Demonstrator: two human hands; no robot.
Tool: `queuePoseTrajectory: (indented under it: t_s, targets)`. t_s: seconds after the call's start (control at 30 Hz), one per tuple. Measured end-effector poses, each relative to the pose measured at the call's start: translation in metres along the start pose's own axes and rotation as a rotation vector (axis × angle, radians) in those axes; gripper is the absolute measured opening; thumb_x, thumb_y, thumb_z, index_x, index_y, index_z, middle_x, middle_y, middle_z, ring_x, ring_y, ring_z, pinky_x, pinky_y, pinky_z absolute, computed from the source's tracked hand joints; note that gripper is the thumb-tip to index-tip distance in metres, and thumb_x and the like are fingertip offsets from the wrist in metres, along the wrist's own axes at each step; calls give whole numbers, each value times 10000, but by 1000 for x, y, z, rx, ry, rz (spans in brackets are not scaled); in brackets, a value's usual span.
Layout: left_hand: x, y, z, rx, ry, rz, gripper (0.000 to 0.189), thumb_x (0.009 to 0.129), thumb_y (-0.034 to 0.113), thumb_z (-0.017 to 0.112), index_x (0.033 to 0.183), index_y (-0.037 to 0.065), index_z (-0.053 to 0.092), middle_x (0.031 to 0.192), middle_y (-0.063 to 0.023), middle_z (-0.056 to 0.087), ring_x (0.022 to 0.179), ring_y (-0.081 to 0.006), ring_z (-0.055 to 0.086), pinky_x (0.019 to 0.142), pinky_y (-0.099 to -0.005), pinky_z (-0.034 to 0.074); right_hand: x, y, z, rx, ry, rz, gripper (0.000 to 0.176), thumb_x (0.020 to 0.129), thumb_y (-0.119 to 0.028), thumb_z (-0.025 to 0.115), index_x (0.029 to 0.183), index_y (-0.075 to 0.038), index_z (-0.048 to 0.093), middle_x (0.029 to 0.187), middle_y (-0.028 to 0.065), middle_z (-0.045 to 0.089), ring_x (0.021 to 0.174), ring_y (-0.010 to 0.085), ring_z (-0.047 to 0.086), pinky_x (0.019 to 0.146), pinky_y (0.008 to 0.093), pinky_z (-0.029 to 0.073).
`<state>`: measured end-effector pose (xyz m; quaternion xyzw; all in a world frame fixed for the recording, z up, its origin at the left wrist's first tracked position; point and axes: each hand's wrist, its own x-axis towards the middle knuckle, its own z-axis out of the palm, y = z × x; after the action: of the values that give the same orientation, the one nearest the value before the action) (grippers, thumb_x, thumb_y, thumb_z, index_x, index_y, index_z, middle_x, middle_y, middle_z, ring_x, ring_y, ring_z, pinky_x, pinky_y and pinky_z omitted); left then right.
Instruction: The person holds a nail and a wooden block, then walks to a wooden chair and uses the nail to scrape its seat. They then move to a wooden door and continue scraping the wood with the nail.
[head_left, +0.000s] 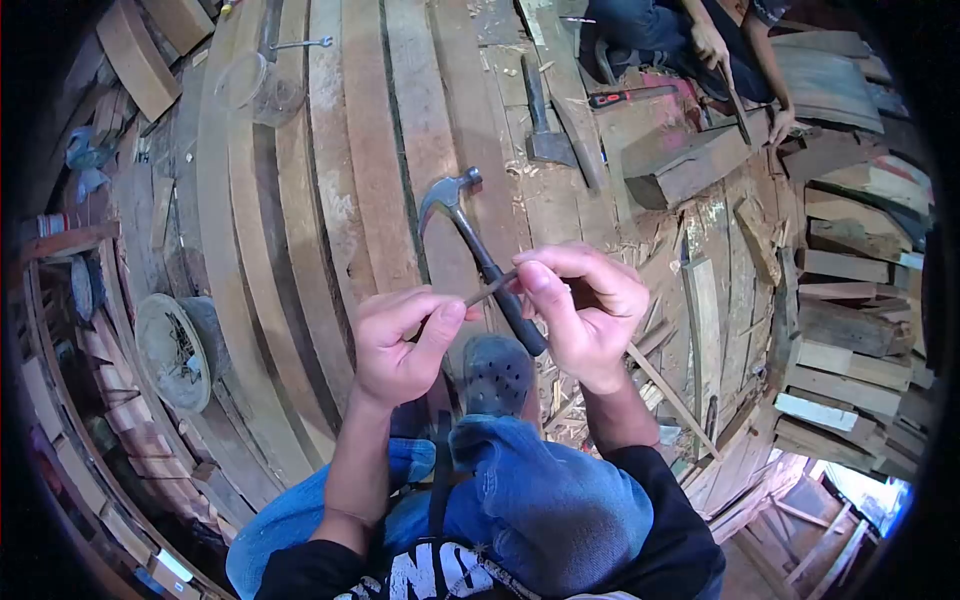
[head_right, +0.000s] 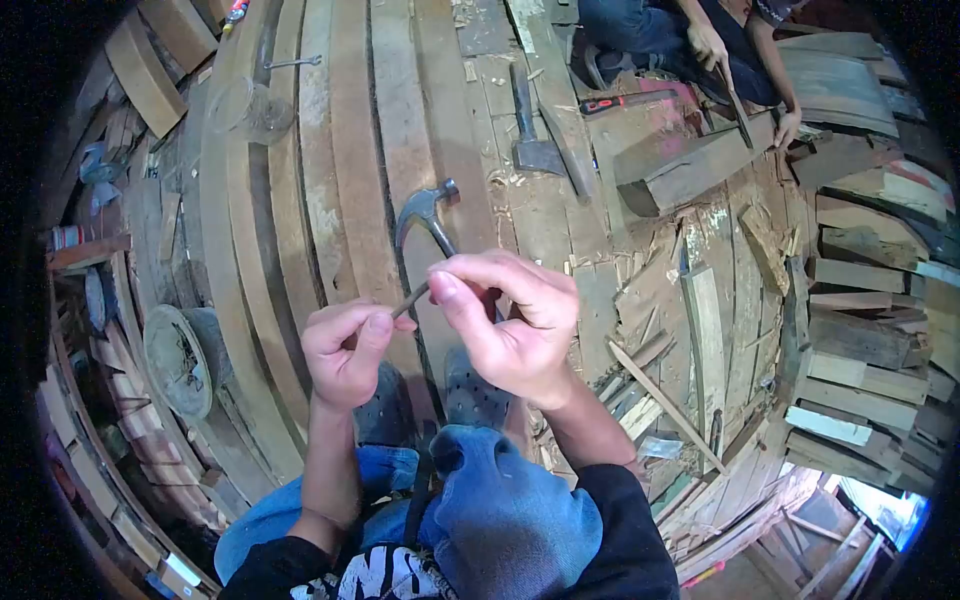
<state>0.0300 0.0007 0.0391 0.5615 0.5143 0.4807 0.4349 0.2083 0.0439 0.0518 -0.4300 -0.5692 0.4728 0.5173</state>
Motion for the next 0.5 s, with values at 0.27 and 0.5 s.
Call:
queuePoseTrajectory:
  t_s: [0.27, 0.5]
  targets:
    - [8, 1, 1, -12, -110, -15, 167, 900, 87, 629, 796, 6, 733, 591, -61, 609, 476, -102, 507, 470, -259, 360, -10, 8, -22, 76, -31, 150, 70, 912, -1, 610, 925, 45, 662, 715, 89, 687, 565, 92, 616, 508, 215, 486]
    - [7, -8, 0, 51, -145, -72, 159, 910, 104, 647, 834, -15, 720, 662, -97, 656, 551, -149, 591, 530, -270, 452, 15, 74, -64, 291, 365, 357, 113, 975, -93, 547, 963, -13, 626, 675, 54, 629, 545, 91, 568, 488, 227, 428]
